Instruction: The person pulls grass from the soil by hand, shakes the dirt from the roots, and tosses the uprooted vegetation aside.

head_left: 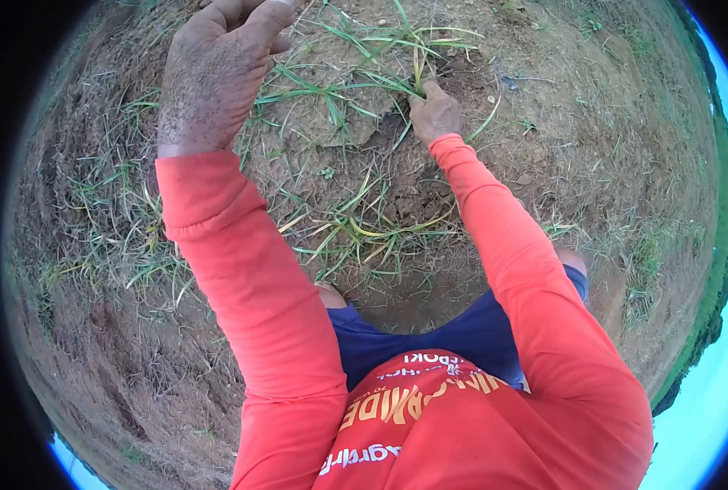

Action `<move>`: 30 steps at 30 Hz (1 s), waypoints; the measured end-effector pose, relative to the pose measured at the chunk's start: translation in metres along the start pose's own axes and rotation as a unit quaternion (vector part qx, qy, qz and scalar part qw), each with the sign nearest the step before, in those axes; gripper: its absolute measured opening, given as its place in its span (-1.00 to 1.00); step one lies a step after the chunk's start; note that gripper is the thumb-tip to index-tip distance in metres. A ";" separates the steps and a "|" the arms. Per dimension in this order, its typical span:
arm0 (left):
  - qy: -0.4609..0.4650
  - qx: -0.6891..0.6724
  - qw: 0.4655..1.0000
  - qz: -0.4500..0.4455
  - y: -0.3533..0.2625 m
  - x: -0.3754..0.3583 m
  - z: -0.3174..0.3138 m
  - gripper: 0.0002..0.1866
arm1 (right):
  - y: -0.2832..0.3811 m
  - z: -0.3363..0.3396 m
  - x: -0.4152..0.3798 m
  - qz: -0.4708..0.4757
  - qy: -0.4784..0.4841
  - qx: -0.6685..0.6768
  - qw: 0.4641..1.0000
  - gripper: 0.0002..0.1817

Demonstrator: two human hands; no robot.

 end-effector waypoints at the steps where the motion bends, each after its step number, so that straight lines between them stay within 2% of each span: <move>1: 0.008 0.004 1.000 0.003 0.007 0.004 0.005 -0.55 | -0.004 -0.005 0.002 -0.038 -0.028 -0.024 0.999 -0.65; 3: 0.022 0.014 1.000 0.014 0.021 0.004 0.015 -0.52 | -0.007 -0.009 -0.003 -0.084 -0.081 -0.045 0.992 -0.69; 6: 0.059 0.000 0.998 0.005 0.049 0.007 0.023 -0.51 | 0.002 -0.010 -0.011 -0.074 -0.111 -0.047 0.990 -0.70; 10: 0.086 -0.019 0.996 0.021 0.070 0.006 0.038 -0.51 | -0.006 -0.008 0.003 -0.127 -0.083 -0.125 0.980 -0.67; 14: 0.047 0.011 0.999 0.002 0.092 0.013 0.070 -0.52 | 0.007 -0.003 -0.005 -0.195 -0.036 -0.113 0.974 -0.66; 17: 0.030 0.033 0.999 -0.006 0.101 0.012 0.085 -0.52 | -0.015 -0.015 0.015 -0.187 0.001 -0.129 0.974 -0.67; 20: 0.040 0.048 0.998 -0.003 0.110 0.004 0.091 -0.49 | -0.002 -0.002 0.010 -0.168 0.003 -0.140 0.976 -0.67; 24: 0.024 0.146 0.989 0.011 0.113 -0.009 0.112 -0.46 | -0.016 0.002 0.008 -0.125 -0.031 -0.137 0.982 -0.71; 27: 0.007 0.151 0.989 0.009 0.109 -0.014 0.118 -0.45 | -0.020 0.008 0.017 -0.051 -0.065 -0.172 0.982 -0.71; 30: 0.055 0.167 0.984 0.020 0.104 -0.017 0.105 -0.40 | -0.011 0.035 0.011 -0.064 -0.019 -0.123 0.990 -0.67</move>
Point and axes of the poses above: each hand's wrist, its own x-axis towards the middle knuckle, its own z-axis out of the back of the hand, y = z × x, the point moved 9 cm from there along x, towards the middle knuckle
